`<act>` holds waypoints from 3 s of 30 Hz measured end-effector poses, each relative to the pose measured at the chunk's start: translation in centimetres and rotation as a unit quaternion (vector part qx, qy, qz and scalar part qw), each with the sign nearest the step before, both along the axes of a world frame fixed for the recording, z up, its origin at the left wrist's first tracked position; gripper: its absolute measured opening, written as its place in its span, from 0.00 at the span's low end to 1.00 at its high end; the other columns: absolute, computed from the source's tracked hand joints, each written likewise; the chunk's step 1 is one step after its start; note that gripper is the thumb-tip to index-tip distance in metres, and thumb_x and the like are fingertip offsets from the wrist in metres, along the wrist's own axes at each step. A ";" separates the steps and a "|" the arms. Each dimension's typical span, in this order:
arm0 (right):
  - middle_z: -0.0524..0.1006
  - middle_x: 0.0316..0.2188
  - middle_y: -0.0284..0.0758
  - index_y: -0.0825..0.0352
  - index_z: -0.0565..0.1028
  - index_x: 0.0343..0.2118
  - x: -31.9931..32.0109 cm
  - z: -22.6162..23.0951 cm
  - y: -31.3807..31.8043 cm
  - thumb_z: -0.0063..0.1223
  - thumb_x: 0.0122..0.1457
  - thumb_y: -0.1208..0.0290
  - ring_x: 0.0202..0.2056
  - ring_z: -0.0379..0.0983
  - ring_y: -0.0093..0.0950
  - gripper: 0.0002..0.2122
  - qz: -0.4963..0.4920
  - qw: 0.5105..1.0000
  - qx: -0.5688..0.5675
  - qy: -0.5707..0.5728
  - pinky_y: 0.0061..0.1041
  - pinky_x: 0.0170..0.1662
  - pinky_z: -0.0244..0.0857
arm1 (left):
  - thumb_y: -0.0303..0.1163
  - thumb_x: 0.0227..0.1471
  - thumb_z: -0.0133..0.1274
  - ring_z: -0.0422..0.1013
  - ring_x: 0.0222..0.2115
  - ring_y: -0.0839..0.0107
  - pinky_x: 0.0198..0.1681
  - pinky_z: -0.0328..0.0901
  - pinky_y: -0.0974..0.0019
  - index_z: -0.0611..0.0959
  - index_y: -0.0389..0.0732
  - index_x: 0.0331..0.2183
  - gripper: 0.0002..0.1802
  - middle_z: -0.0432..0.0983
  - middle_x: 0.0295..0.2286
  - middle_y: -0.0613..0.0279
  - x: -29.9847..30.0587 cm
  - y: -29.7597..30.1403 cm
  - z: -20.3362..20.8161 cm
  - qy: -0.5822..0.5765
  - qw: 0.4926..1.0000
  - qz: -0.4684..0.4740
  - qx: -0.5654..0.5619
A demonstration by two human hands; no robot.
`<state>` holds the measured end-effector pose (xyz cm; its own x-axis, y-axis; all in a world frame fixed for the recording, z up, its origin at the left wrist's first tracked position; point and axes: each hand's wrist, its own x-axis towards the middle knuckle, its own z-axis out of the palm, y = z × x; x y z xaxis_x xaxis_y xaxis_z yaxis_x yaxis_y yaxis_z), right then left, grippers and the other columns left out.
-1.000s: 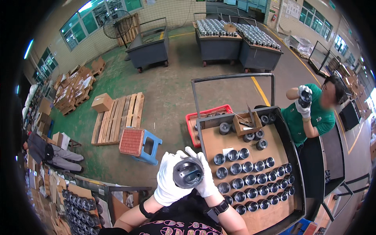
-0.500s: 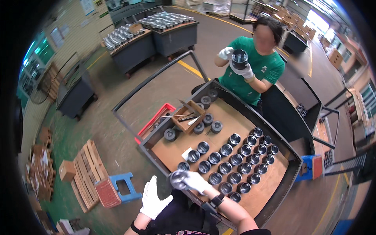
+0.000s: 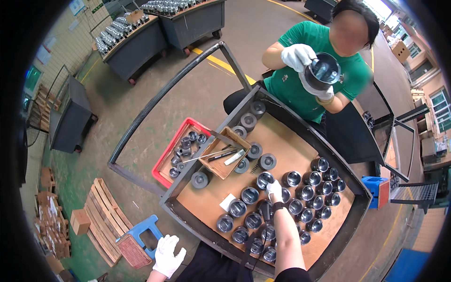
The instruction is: Sorting and arranging cylindrical metal engine components into a tray for inspection or further processing.
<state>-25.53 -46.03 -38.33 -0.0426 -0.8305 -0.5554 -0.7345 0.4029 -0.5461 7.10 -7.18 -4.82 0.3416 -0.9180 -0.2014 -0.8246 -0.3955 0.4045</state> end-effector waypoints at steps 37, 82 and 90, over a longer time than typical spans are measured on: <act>0.81 0.34 0.38 0.67 0.76 0.48 4.4 37.5 26.9 0.53 0.57 0.69 0.32 0.78 0.27 0.16 0.265 0.883 0.027 -0.387 0.25 0.40 0.71 | 0.48 0.61 0.46 0.74 0.43 0.61 0.50 0.65 0.62 0.80 0.38 0.43 0.23 0.78 0.41 0.54 -11.9 1.3 9.2 0.279 0.904 0.323 -0.025; 0.69 0.55 0.46 0.72 0.55 0.61 6.7 48.0 49.0 0.49 0.64 0.68 0.49 0.72 0.36 0.26 0.291 0.552 0.603 -0.497 0.33 0.53 0.69 | 0.36 0.62 0.46 0.73 0.44 0.63 0.50 0.68 0.61 0.76 0.36 0.49 0.17 0.76 0.43 0.53 -14.0 25.3 14.6 0.722 0.332 0.380 -0.473; 0.67 0.54 0.49 0.74 0.57 0.60 6.6 43.8 49.5 0.52 0.58 0.74 0.52 0.69 0.42 0.28 0.083 0.408 0.753 -0.510 0.38 0.59 0.65 | 0.27 0.58 0.49 0.72 0.35 0.70 0.46 0.66 0.64 0.79 0.32 0.44 0.13 0.76 0.39 0.57 -16.3 25.3 17.8 0.288 0.803 0.307 -0.422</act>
